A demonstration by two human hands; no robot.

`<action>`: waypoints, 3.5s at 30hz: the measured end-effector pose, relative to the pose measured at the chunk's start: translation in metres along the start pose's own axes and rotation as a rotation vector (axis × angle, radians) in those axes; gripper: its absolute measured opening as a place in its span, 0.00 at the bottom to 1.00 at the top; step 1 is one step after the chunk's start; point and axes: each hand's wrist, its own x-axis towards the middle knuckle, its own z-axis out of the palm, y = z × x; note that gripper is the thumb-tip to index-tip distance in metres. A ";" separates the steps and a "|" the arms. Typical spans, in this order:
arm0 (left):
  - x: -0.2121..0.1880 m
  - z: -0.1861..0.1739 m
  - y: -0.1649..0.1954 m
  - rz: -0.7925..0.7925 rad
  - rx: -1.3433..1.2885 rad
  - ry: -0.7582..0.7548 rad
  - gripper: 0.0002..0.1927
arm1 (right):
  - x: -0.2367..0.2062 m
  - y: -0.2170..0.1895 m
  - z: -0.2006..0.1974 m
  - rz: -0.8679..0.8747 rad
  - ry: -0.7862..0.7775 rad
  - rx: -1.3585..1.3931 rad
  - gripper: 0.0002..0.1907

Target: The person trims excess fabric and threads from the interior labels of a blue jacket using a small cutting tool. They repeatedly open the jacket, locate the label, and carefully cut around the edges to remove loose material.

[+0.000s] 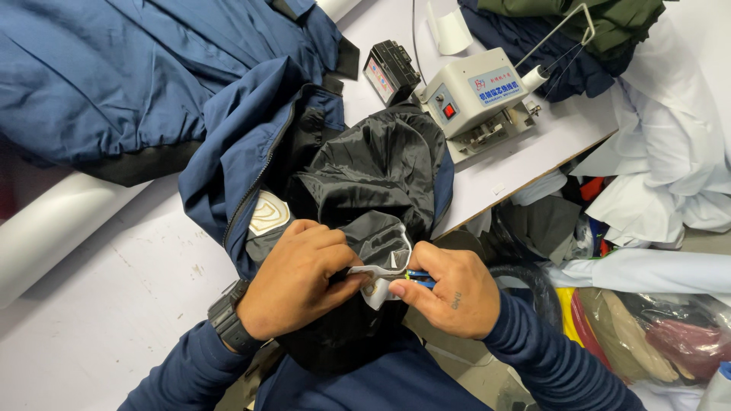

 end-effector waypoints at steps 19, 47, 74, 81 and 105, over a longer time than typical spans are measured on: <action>0.000 0.003 -0.002 -0.009 -0.072 -0.041 0.09 | 0.000 0.003 0.007 -0.021 0.018 0.046 0.15; 0.006 0.005 0.001 -0.015 -0.071 -0.059 0.09 | 0.001 0.001 -0.001 -0.281 0.145 -0.233 0.17; 0.009 0.008 0.000 -0.010 -0.115 -0.077 0.08 | 0.002 0.014 0.005 -0.299 0.171 -0.081 0.13; 0.011 0.008 0.001 -0.013 -0.113 -0.085 0.08 | 0.002 0.017 0.007 -0.306 0.196 -0.106 0.14; 0.008 0.016 -0.005 -0.017 -0.136 -0.046 0.10 | 0.001 0.004 0.001 -0.242 0.149 -0.113 0.13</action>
